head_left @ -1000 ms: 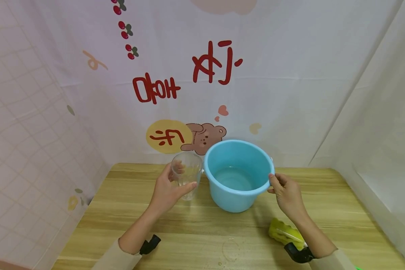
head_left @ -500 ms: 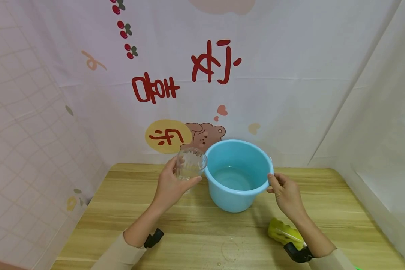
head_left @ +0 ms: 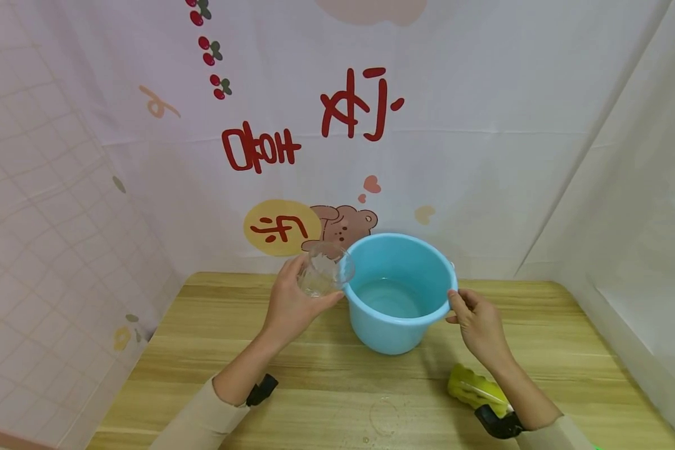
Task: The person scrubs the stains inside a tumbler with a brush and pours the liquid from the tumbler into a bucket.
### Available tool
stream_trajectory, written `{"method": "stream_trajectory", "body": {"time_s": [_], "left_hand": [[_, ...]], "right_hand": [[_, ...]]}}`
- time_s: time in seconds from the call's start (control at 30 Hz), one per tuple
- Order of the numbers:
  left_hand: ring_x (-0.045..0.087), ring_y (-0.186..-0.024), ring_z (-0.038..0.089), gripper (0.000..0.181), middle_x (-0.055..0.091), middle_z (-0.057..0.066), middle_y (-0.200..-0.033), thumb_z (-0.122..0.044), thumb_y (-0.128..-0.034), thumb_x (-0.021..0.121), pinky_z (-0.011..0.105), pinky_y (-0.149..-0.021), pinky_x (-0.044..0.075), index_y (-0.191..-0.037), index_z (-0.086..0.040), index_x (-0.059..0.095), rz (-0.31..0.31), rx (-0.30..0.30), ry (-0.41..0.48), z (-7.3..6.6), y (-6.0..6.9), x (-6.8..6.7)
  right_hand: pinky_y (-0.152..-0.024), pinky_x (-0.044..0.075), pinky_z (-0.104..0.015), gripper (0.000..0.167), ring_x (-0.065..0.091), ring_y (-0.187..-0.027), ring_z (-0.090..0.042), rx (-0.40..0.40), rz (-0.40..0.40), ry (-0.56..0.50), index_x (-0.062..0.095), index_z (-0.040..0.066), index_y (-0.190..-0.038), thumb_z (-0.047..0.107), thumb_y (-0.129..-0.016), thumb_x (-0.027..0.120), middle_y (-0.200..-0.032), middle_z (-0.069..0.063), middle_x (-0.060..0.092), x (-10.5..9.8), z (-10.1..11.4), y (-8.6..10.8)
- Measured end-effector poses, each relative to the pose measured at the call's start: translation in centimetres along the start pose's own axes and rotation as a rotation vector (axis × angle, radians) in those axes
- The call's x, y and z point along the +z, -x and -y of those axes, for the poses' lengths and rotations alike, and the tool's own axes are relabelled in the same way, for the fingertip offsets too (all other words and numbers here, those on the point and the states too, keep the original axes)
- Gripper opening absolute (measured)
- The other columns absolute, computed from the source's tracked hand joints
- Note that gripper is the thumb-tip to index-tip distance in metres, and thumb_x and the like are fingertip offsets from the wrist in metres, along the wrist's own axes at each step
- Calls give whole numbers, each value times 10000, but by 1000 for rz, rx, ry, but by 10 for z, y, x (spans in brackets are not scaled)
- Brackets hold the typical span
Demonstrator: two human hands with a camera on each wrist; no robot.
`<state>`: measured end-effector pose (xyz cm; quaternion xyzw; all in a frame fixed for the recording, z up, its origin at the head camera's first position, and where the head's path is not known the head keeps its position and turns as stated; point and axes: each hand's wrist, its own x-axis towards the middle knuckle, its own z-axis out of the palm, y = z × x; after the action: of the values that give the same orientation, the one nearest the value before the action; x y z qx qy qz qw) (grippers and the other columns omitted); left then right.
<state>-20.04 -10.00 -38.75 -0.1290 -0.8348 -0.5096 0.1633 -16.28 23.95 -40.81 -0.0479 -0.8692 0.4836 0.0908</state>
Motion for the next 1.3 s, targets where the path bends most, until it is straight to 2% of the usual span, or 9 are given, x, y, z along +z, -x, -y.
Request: {"method": "stream_trajectory", "body": {"time_s": [0.2, 0.4, 0.6, 0.73, 1.03, 1.3], "left_hand": [[515, -1265, 261, 891, 581, 67, -1363, -321, -726, 991, 587, -1020, 494, -1475, -111, 556, -2, 25, -47, -5, -5, 2], [521, -1205, 239, 790, 614, 13, -1269, -344, -735, 979, 552, -930, 519, -1409, -185, 599, 17, 61, -119, -12, -8, 2], [512, -1237, 232, 738, 611, -16, -1299, -352, -744, 967, 567, -1008, 456, -1362, -194, 596, 55, 111, -193, -19, -11, 1], [511, -1274, 252, 775, 603, 7, -1365, -349, -744, 963, 576, -1067, 414, -1393, -157, 584, 77, 135, -239, -22, -12, 0], [511, -1299, 291, 856, 579, 49, -1437, -362, -733, 962, 551, -1084, 412, -1448, -120, 557, 114, 130, -299, -29, -14, -3], [522, -1264, 308, 831, 579, 77, -1430, -369, -738, 959, 536, -1064, 434, -1423, -108, 568, 155, 138, -367, -35, -18, -4]], "right_hand": [[-731, 573, -210, 514, 745, -871, -253, -6, 0, 8, 630, -82, -1332, 371, -1118, 515, -1160, -246, 702, -1, 0, -1], [-729, 580, -207, 535, 752, -910, -322, -15, -2, 4, 611, -87, -1364, 379, -1118, 513, -1188, -272, 697, -1, -1, 0], [-722, 582, -209, 528, 749, -920, -354, -23, -12, 5, 618, -89, -1357, 370, -1118, 515, -1188, -276, 701, 0, -3, 0], [-719, 580, -205, 517, 752, -899, -327, -26, -20, 4, 622, -93, -1349, 358, -1117, 522, -1181, -278, 702, 1, -3, 1], [-726, 579, -208, 534, 744, -930, -354, -13, -10, 2, 619, -80, -1360, 383, -1115, 518, -1189, -266, 702, 1, -4, 1], [-726, 578, -215, 537, 749, -922, -334, -4, -11, 6, 622, -72, -1362, 393, -1111, 524, -1195, -262, 704, 2, -4, 0]]}}
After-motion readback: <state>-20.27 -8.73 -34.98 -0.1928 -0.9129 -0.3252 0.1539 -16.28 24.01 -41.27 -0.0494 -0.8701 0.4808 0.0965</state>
